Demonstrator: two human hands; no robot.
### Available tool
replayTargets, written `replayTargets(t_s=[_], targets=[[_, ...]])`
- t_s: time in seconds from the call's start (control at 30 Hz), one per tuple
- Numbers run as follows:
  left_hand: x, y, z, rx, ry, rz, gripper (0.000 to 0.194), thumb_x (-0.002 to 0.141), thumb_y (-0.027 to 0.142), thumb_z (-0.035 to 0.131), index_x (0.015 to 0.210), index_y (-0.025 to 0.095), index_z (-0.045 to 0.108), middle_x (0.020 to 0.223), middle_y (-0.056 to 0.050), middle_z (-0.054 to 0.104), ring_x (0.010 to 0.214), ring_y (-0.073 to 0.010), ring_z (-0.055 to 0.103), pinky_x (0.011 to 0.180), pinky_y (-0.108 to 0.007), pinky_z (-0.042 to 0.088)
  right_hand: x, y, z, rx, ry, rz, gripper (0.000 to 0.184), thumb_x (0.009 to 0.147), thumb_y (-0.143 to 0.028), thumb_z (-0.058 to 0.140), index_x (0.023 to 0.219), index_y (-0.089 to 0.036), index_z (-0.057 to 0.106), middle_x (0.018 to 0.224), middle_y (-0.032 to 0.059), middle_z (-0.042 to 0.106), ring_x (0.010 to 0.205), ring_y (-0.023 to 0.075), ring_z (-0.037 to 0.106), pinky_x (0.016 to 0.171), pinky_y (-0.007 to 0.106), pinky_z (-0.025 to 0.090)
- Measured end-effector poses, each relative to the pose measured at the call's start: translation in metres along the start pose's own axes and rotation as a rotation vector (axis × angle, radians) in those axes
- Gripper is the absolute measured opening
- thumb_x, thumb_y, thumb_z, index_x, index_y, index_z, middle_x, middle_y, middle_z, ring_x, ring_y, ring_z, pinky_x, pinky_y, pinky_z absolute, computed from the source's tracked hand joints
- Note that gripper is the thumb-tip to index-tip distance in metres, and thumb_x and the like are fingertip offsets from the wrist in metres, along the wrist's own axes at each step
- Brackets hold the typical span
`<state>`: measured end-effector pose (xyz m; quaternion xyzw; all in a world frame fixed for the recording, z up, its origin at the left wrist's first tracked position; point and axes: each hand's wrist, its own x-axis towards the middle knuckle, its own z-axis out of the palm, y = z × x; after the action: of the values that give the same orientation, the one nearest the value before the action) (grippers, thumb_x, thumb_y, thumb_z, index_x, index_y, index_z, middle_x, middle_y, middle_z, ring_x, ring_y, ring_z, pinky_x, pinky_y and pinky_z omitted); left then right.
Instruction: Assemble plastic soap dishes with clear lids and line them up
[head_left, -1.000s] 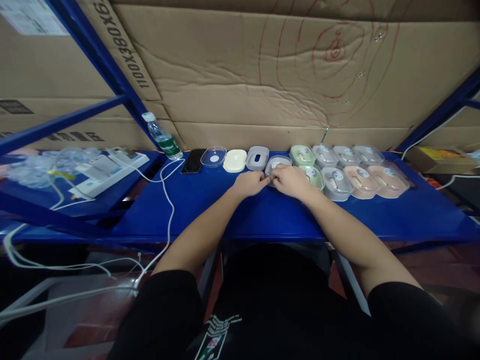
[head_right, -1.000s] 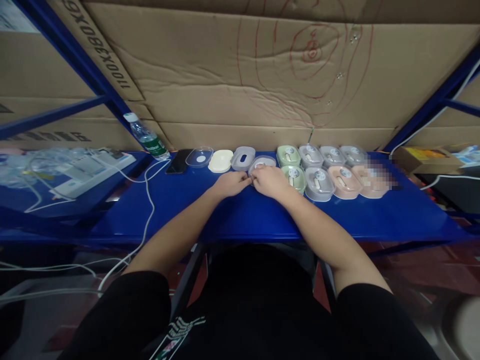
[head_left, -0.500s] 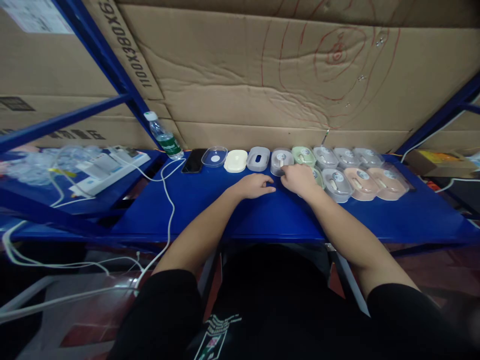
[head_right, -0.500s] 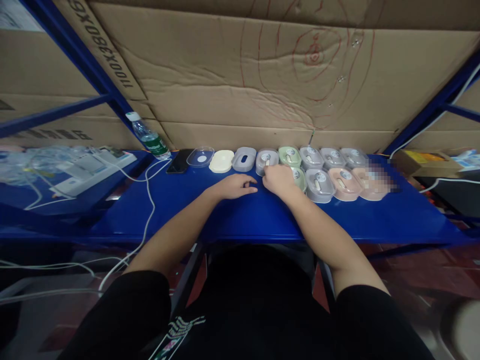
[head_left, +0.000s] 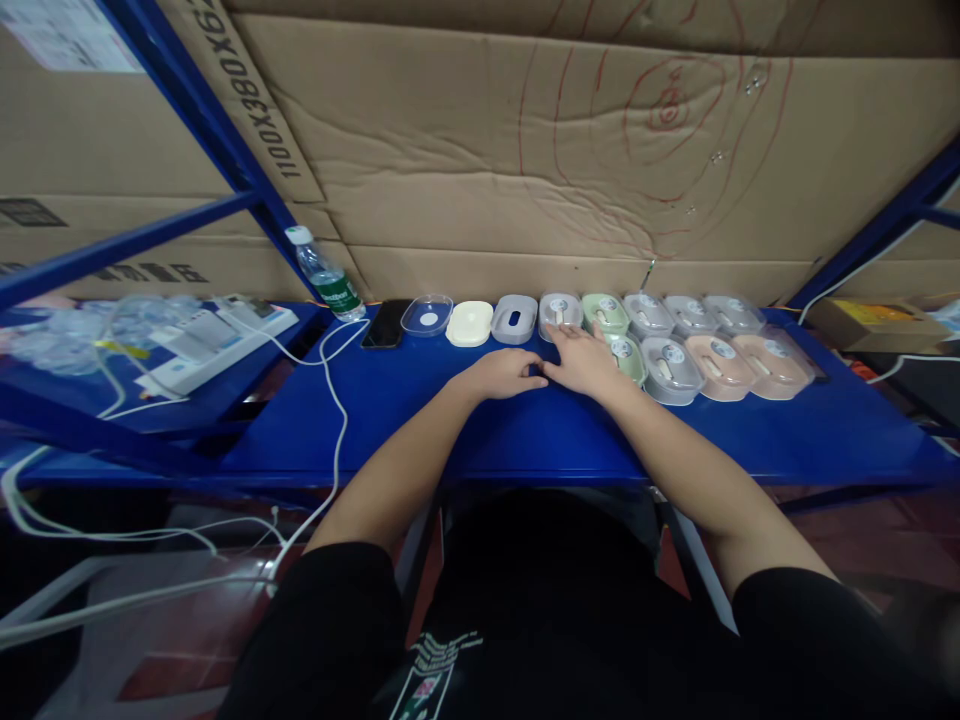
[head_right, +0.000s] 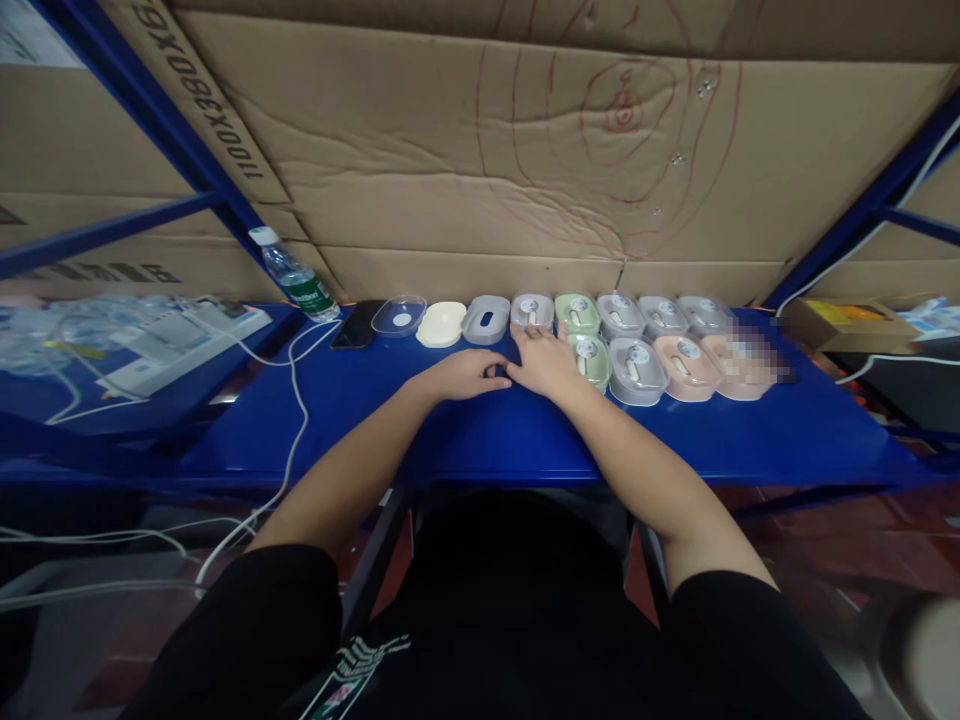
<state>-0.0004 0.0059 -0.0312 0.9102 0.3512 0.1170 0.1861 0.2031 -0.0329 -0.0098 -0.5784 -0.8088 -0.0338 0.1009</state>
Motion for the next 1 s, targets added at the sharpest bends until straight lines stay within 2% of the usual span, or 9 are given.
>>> replayTargets(t_s=[0.07, 0.13, 0.27, 0.33, 0.4, 0.53, 0.8, 0.9, 1.0], targets=[[-0.001, -0.003, -0.003, -0.043, 0.012, 0.004, 0.042, 0.098, 0.049, 0.070, 0.123, 0.016, 0.076, 0.100, -0.008, 0.079, 0.087, -0.0232, 0.073, 0.078, -0.034, 0.053, 0.000, 0.001, 0.001, -0.007, 0.005, -0.006, 0.071, 0.101, -0.041, 0.064, 0.164, -0.010, 0.050, 0.163, 0.0237, 0.058, 0.155, 0.0423, 0.051, 0.133, 0.073, 0.021], [-0.002, -0.008, -0.009, -0.076, 0.075, -0.029, 0.042, 0.098, 0.046, 0.070, 0.128, 0.016, 0.075, 0.099, -0.007, 0.080, 0.086, -0.0227, 0.073, 0.080, -0.034, 0.054, -0.001, 0.002, 0.001, -0.016, 0.011, -0.034, 0.068, 0.100, -0.042, 0.067, 0.161, -0.013, 0.054, 0.162, 0.0221, 0.059, 0.155, 0.0432, 0.051, 0.133, 0.075, 0.020], [-0.006, -0.031, -0.027, 0.036, 0.333, -0.185, 0.039, 0.096, 0.042, 0.073, 0.126, 0.017, 0.077, 0.110, -0.011, 0.079, 0.102, -0.0271, 0.073, 0.094, -0.039, 0.056, -0.004, -0.002, -0.001, -0.008, 0.030, -0.113, 0.066, 0.100, -0.048, 0.069, 0.158, -0.018, 0.059, 0.162, 0.0194, 0.060, 0.154, 0.0450, 0.052, 0.130, 0.077, 0.024], [-0.010, -0.045, -0.034, 0.121, 0.407, -0.262, 0.041, 0.095, 0.041, 0.075, 0.127, 0.017, 0.076, 0.121, -0.014, 0.078, 0.116, -0.0308, 0.071, 0.103, -0.042, 0.054, -0.005, -0.005, -0.003, 0.017, 0.027, -0.150, 0.065, 0.100, -0.049, 0.069, 0.157, -0.019, 0.060, 0.162, 0.0179, 0.061, 0.154, 0.0439, 0.052, 0.130, 0.075, 0.028], [-0.014, -0.057, -0.038, 0.175, 0.405, -0.352, 0.046, 0.092, 0.039, 0.079, 0.131, 0.016, 0.074, 0.126, -0.015, 0.077, 0.122, -0.0328, 0.069, 0.107, -0.043, 0.052, -0.006, -0.007, -0.005, 0.048, 0.019, -0.183, 0.063, 0.101, -0.048, 0.069, 0.156, -0.019, 0.061, 0.162, 0.0166, 0.062, 0.153, 0.0415, 0.053, 0.130, 0.072, 0.031], [-0.018, -0.066, -0.040, 0.196, 0.273, -0.489, 0.050, 0.088, 0.033, 0.082, 0.135, 0.017, 0.073, 0.123, -0.014, 0.079, 0.117, -0.0322, 0.072, 0.099, -0.040, 0.054, -0.006, -0.007, -0.005, 0.076, 0.015, -0.227, 0.060, 0.101, -0.046, 0.069, 0.155, -0.021, 0.062, 0.159, 0.0151, 0.065, 0.150, 0.0386, 0.057, 0.129, 0.069, 0.034], [-0.019, -0.048, -0.044, 0.201, 0.122, -0.426, 0.036, 0.085, 0.028, 0.081, 0.120, 0.020, 0.082, 0.102, -0.009, 0.083, 0.100, -0.0279, 0.075, 0.089, -0.036, 0.054, -0.005, -0.005, 0.001, 0.097, 0.011, -0.275, 0.060, 0.101, -0.045, 0.071, 0.156, -0.024, 0.061, 0.158, 0.0129, 0.066, 0.147, 0.0380, 0.060, 0.129, 0.069, 0.035], [-0.023, -0.045, -0.051, 0.157, 0.162, -0.365, 0.029, 0.084, 0.026, 0.077, 0.112, 0.021, 0.085, 0.095, -0.007, 0.082, 0.091, -0.0251, 0.074, 0.085, -0.034, 0.055, -0.005, -0.005, 0.001, 0.115, 0.009, -0.287, 0.060, 0.101, -0.044, 0.071, 0.157, -0.025, 0.060, 0.158, 0.0116, 0.066, 0.146, 0.0371, 0.061, 0.129, 0.066, 0.036], [-0.030, -0.045, -0.060, -0.039, 0.317, -0.320, 0.029, 0.086, 0.030, 0.073, 0.110, 0.019, 0.085, 0.083, -0.004, 0.079, 0.077, -0.0201, 0.070, 0.075, -0.031, 0.054, -0.006, -0.006, -0.001, 0.132, 0.009, -0.283, 0.063, 0.100, -0.043, 0.073, 0.158, -0.024, 0.059, 0.158, 0.0122, 0.066, 0.146, 0.0372, 0.061, 0.131, 0.066, 0.034]])
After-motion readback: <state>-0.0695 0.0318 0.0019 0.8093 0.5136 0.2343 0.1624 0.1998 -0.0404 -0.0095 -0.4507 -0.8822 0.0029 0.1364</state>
